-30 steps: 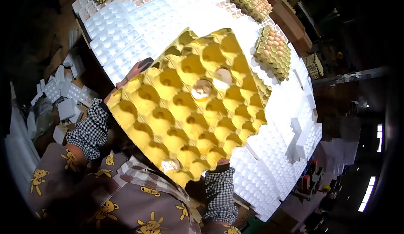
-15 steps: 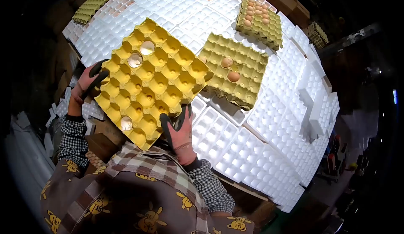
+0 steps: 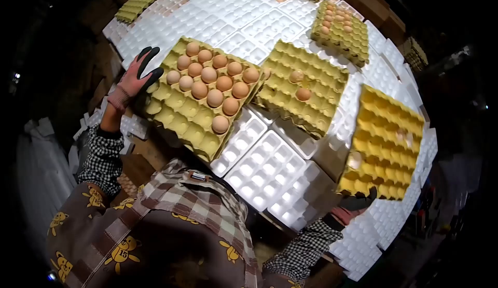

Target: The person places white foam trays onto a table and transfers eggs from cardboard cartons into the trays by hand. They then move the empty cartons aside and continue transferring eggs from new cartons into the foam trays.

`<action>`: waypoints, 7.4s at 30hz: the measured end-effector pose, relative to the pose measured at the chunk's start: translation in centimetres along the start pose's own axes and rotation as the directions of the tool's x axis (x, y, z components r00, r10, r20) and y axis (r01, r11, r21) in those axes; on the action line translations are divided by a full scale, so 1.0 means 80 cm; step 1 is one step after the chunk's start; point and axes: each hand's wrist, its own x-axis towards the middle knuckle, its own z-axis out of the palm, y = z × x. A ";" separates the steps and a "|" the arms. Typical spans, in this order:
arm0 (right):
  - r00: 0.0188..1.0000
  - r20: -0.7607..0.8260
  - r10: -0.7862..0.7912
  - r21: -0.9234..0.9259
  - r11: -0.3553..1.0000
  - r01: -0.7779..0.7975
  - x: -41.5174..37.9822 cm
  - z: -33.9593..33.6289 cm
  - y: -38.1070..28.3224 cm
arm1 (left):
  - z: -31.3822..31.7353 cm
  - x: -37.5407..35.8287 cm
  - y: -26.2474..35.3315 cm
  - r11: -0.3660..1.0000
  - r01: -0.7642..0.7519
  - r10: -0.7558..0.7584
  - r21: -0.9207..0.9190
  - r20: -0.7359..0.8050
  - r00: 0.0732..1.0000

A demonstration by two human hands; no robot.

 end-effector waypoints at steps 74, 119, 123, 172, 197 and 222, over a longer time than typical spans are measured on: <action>0.590 0.804 0.074 -0.585 -0.076 0.807 -0.300 0.549 0.049 | 0.056 0.092 -0.070 0.777 -0.606 0.624 -0.170 0.333 0.707; 0.699 0.303 0.648 -0.603 -0.438 0.667 -0.157 0.854 0.209 | 0.156 0.259 -0.314 0.815 -0.412 0.540 -0.408 0.273 0.796; 0.581 0.451 0.678 -0.639 -0.209 0.740 -0.180 0.864 0.202 | 0.175 0.234 -0.346 0.851 -0.412 0.492 -0.326 0.221 0.842; 0.888 0.070 0.455 -0.557 0.756 -0.343 -0.233 0.437 0.004 | 0.142 0.211 0.044 0.707 -0.472 0.707 -0.527 0.535 0.462; 0.851 0.440 0.285 -0.336 0.932 -0.139 -0.162 0.612 0.064 | 0.162 0.346 -0.163 0.958 -0.165 0.228 -0.233 0.278 0.933; 0.709 0.673 0.209 -0.739 0.208 0.641 -0.065 0.772 0.197 | 0.266 0.400 -0.280 0.906 -0.421 0.423 -0.040 0.103 0.900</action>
